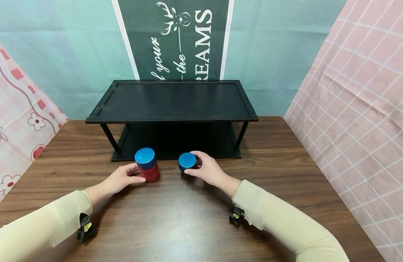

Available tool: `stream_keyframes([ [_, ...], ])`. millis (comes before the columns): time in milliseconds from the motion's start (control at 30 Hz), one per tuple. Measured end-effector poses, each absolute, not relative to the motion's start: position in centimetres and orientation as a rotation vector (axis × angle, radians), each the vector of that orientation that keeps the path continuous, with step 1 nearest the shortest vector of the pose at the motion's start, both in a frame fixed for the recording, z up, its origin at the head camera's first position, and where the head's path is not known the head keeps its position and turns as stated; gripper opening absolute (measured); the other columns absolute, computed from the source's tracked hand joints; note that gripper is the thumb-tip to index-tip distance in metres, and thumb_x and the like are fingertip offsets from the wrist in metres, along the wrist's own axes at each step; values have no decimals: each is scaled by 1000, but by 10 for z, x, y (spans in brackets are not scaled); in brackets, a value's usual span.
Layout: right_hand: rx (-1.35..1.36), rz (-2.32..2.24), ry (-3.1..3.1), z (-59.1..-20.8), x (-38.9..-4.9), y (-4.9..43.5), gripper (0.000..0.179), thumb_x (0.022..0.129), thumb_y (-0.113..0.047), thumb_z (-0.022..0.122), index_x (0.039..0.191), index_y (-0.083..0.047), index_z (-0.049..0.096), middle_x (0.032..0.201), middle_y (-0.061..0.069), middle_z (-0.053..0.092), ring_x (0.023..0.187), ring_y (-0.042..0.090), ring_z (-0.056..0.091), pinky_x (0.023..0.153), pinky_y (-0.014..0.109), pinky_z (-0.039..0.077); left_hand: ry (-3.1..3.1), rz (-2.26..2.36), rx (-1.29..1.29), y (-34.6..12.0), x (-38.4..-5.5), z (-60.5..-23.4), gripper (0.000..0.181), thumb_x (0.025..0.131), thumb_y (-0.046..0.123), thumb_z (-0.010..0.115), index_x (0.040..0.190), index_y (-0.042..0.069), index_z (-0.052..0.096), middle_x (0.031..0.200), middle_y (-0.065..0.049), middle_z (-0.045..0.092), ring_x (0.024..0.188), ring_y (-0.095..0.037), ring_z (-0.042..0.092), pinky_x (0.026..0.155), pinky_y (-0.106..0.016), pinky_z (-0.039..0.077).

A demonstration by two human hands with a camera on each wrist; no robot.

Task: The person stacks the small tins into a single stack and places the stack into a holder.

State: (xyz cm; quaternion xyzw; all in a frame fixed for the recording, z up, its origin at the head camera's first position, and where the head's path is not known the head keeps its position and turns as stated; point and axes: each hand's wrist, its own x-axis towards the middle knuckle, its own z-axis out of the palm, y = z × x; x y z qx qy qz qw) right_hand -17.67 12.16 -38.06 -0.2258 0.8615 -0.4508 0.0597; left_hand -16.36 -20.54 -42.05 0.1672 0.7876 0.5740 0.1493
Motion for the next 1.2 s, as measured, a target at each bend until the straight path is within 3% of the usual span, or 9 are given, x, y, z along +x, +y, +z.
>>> stream_keyframes([
  [333, -616, -1415, 2658, -356, -182, 126, 58, 80, -20, 75, 131, -8, 49, 122, 9, 56, 99, 23, 57, 82, 38, 50, 2255, 1654, 486, -206, -165, -423, 53, 85, 15, 69, 132, -2, 48, 128, -18, 54, 120, -32, 48, 102, -48, 34],
  [1200, -627, -1412, 2665, -329, -185, 121, 61, 80, -23, 75, 133, -10, 48, 125, 8, 54, 103, 23, 56, 85, 40, 49, 2258, 1656, 491, -207, -166, -424, 54, 86, 15, 68, 132, -2, 47, 129, -18, 53, 120, -32, 48, 102, -49, 34],
])
